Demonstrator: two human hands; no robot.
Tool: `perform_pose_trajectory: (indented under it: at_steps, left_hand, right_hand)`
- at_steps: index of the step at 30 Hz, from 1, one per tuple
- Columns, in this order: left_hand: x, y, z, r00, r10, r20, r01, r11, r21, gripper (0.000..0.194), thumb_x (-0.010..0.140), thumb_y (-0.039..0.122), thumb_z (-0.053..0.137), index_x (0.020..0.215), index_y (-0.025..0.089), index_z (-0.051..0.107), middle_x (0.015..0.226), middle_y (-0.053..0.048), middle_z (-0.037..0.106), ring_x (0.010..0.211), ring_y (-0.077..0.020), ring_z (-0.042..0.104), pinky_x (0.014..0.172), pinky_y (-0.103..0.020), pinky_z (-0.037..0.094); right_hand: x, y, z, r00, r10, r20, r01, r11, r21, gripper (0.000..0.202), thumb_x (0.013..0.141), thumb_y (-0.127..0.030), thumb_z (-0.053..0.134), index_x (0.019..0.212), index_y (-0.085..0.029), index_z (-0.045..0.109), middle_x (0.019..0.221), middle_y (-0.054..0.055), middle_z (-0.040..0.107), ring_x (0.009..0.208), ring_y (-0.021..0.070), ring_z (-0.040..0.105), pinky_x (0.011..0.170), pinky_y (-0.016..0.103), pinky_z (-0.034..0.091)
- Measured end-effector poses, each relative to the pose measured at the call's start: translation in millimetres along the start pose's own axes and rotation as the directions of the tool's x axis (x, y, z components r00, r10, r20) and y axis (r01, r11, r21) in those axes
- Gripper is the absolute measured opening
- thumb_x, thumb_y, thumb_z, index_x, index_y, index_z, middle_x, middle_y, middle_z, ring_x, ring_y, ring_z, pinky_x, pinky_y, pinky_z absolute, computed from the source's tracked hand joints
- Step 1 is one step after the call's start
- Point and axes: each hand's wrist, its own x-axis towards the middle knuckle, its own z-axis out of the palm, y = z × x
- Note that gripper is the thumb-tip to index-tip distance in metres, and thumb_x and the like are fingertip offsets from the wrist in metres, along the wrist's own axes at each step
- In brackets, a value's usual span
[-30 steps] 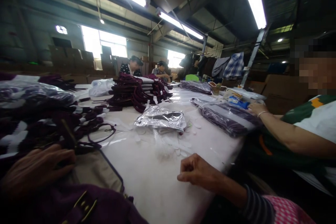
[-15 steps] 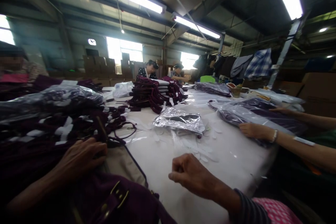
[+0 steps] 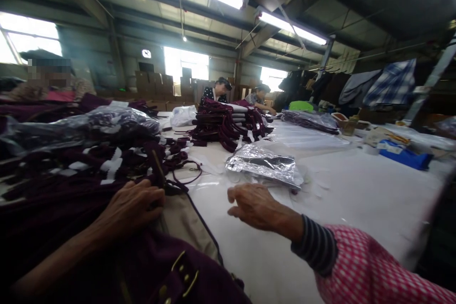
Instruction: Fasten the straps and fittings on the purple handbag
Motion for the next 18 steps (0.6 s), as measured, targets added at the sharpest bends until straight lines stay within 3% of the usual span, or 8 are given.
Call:
perform_pose_trajectory:
  at_steps: [2, 5, 8, 14, 18]
  left_hand:
    - [0, -1, 0.5, 1.000, 0.010, -0.015, -0.010, 1.000, 0.013, 0.014, 0.088, 0.021, 0.051, 0.084, 0.024, 0.064, 0.085, -0.001, 0.062, 0.088, -0.0226, 0.053, 0.088, -0.041, 0.031]
    - [0, -2, 0.7, 1.000, 0.022, -0.017, -0.022, 0.999, 0.025, 0.014, 0.087, 0.022, 0.052, 0.083, 0.024, 0.065, 0.084, -0.002, 0.061, 0.086, -0.0224, 0.053, 0.083, -0.039, 0.032]
    - [1, -3, 1.6, 0.999, 0.023, -0.036, -0.023, 1.000, 0.011, 0.013, 0.087, 0.023, 0.053, 0.085, 0.025, 0.066, 0.085, -0.001, 0.062, 0.087, -0.0218, 0.054, 0.084, -0.039, 0.031]
    - [4, -9, 4.3, 0.999, 0.051, -0.012, -0.051, 0.998, 0.021, 0.014, 0.085, 0.029, 0.055, 0.082, 0.025, 0.068, 0.084, -0.001, 0.063, 0.081, -0.0203, 0.056, 0.079, -0.037, 0.031]
    - [5, -11, 4.9, 0.999, 0.043, 0.008, -0.043, 0.999, 0.022, 0.017, 0.085, 0.034, 0.055, 0.085, 0.026, 0.070, 0.084, -0.001, 0.063, 0.079, -0.0202, 0.056, 0.078, -0.036, 0.033]
  right_hand:
    - [8, 0, -1, 0.995, -0.083, -0.062, 0.076, 0.990, -0.115, 0.014, 0.090, -0.021, 0.065, 0.103, -0.018, 0.065, 0.101, 0.007, 0.067, 0.097, 0.0237, 0.059, 0.079, 0.033, 0.038]
    - [16, 3, 0, 0.989, -0.147, -0.022, 0.137, 0.959, -0.249, 0.008, 0.085, -0.012, 0.064, 0.092, -0.016, 0.065, 0.095, 0.007, 0.066, 0.095, 0.0253, 0.056, 0.079, 0.035, 0.037]
    - [20, 13, 0, 0.984, -0.180, -0.009, 0.175, 0.966, -0.191, 0.012, 0.087, -0.009, 0.062, 0.095, -0.017, 0.066, 0.094, 0.006, 0.065, 0.094, 0.0225, 0.057, 0.082, 0.035, 0.038]
    - [7, 34, -8, 0.960, -0.219, -0.172, 0.219, 0.976, -0.023, 0.014, 0.096, -0.010, 0.055, 0.099, -0.017, 0.068, 0.098, 0.005, 0.065, 0.095, 0.0189, 0.059, 0.085, 0.031, 0.041]
    - [-17, 25, -3, 0.954, -0.286, -0.087, 0.291, 0.955, 0.053, 0.009, 0.096, -0.014, 0.058, 0.098, -0.019, 0.065, 0.096, 0.003, 0.065, 0.091, 0.0171, 0.060, 0.080, 0.028, 0.042]
